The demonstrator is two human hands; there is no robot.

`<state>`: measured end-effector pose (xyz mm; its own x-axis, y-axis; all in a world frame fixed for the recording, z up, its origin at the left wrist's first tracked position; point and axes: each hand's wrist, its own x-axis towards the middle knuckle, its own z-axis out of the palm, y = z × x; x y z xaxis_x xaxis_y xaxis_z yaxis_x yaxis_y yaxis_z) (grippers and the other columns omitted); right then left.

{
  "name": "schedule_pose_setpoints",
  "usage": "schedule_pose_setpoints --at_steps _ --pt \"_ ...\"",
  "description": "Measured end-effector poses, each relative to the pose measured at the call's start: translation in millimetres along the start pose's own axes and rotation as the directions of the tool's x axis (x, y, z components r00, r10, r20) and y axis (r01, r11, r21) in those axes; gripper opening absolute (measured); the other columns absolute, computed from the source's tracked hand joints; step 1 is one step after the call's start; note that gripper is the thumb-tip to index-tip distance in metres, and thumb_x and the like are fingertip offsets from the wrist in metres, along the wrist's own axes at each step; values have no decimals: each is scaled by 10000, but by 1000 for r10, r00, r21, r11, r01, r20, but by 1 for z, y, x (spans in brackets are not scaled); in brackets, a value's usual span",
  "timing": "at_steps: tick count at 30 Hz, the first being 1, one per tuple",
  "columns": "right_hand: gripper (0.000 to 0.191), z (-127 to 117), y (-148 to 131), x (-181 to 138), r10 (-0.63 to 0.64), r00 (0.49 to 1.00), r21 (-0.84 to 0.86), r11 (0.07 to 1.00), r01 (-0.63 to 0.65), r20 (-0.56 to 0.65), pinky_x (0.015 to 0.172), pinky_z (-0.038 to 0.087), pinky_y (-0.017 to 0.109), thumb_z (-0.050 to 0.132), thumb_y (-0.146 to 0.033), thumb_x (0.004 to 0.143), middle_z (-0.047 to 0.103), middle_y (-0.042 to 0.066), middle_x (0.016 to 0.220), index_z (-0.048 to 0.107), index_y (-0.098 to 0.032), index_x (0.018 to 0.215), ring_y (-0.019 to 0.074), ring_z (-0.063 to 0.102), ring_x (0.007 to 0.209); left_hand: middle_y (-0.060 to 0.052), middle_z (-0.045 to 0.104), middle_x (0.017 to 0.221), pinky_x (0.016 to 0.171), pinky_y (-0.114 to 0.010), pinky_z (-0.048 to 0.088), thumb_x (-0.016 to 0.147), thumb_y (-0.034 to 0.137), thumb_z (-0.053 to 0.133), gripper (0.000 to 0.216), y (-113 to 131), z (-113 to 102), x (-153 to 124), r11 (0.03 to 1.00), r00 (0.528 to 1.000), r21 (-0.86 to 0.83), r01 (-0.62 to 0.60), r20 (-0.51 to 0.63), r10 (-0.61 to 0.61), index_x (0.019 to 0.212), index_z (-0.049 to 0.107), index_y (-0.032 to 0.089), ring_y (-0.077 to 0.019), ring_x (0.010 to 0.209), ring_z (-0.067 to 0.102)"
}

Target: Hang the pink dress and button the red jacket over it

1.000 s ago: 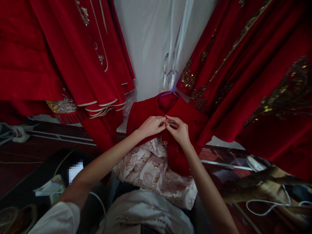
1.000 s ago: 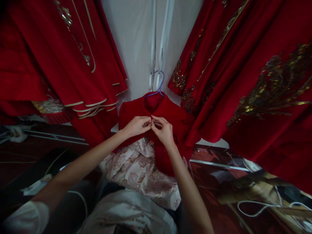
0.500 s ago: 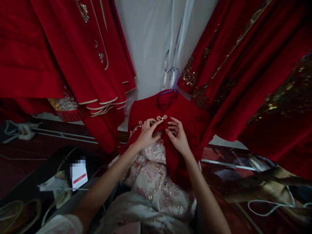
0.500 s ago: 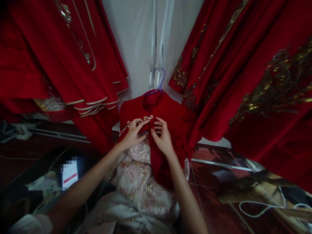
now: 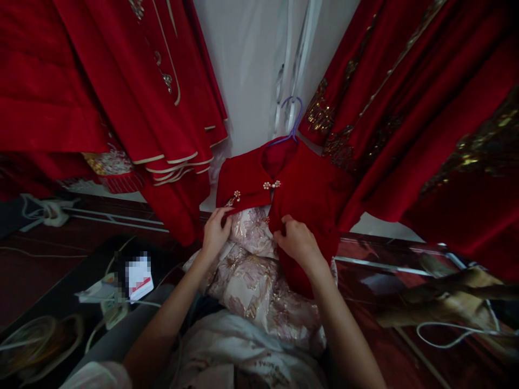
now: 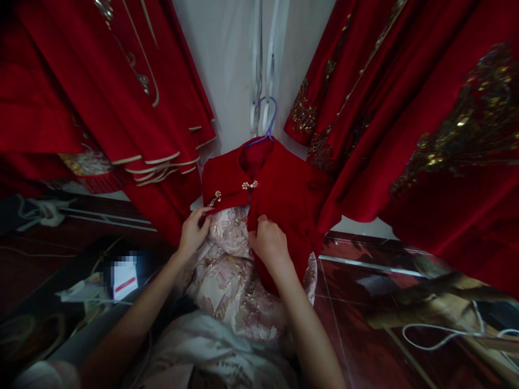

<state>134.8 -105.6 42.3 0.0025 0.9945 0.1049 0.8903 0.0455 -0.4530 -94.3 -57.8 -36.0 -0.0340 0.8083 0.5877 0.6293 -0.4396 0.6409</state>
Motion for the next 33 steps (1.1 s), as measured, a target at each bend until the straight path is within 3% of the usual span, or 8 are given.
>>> schedule_pose_setpoints --at_steps 3,8,13,15,18,21,26,33 --pt "86 -5 19 15 -85 996 316 946 74 23 581 323 264 515 -273 734 497 -10 620 462 -208 713 139 467 579 -45 653 970 855 -311 480 906 241 492 176 3 -16 8 1000 999 10 -24 -44 25 1011 628 201 -181 917 626" --pt "122 -17 29 22 -111 993 871 490 19 41 593 337 221 514 -304 659 465 -44 643 442 -206 669 102 397 595 -28 621 886 806 -267 471 919 258 498 131 53 -29 5 989 970 28 -147 -192 150 971 594 186 -152 858 605" --pt "62 -25 23 16 -172 985 955 289 60 -10 631 366 204 498 -206 635 470 -42 669 445 -197 666 95 411 634 -28 633 918 805 -282 482 911 242 508 103 85 -2 -24 960 951 98 -264 190 242 979 578 211 -165 876 605" --pt "60 -23 27 17 -216 976 928 363 79 1 664 397 219 499 -219 665 495 -37 689 468 -199 711 101 450 652 -46 629 962 827 -324 489 895 266 532 139 85 9 -30 941 923 187 -281 322 211 1010 584 208 -198 914 596" --pt "176 -17 34 13 -211 977 709 692 136 19 679 435 270 561 -242 693 538 -13 733 513 -198 856 131 504 664 -70 605 1010 883 -377 486 900 311 525 218 79 16 -29 928 914 244 -283 362 183 1078 592 205 -229 979 576" --pt "377 -15 23 0 -139 967 372 904 212 -214 701 464 321 609 -210 709 570 55 869 516 -175 1073 178 548 736 -62 599 1007 879 -354 492 940 265 441 229 72 14 -22 951 921 184 -248 348 173 1093 607 227 -208 969 587" --pt "272 2 -15 -16 -306 904 262 885 386 -299 828 501 374 493 -208 870 583 124 1031 532 -170 1137 225 590 928 -60 585 1041 802 -317 509 913 151 430 263 66 10 -11 978 946 91 -190 283 157 1101 596 227 -184 901 609" --pt "298 37 -20 7 -55 970 -19 998 52 -236 815 510 415 551 -223 866 565 200 1102 518 -118 1143 311 585 1031 -75 558 989 839 -359 480 811 210 612 208 47 10 25 977 997 201 -65 -34 73 1002 532 185 -210 901 573"
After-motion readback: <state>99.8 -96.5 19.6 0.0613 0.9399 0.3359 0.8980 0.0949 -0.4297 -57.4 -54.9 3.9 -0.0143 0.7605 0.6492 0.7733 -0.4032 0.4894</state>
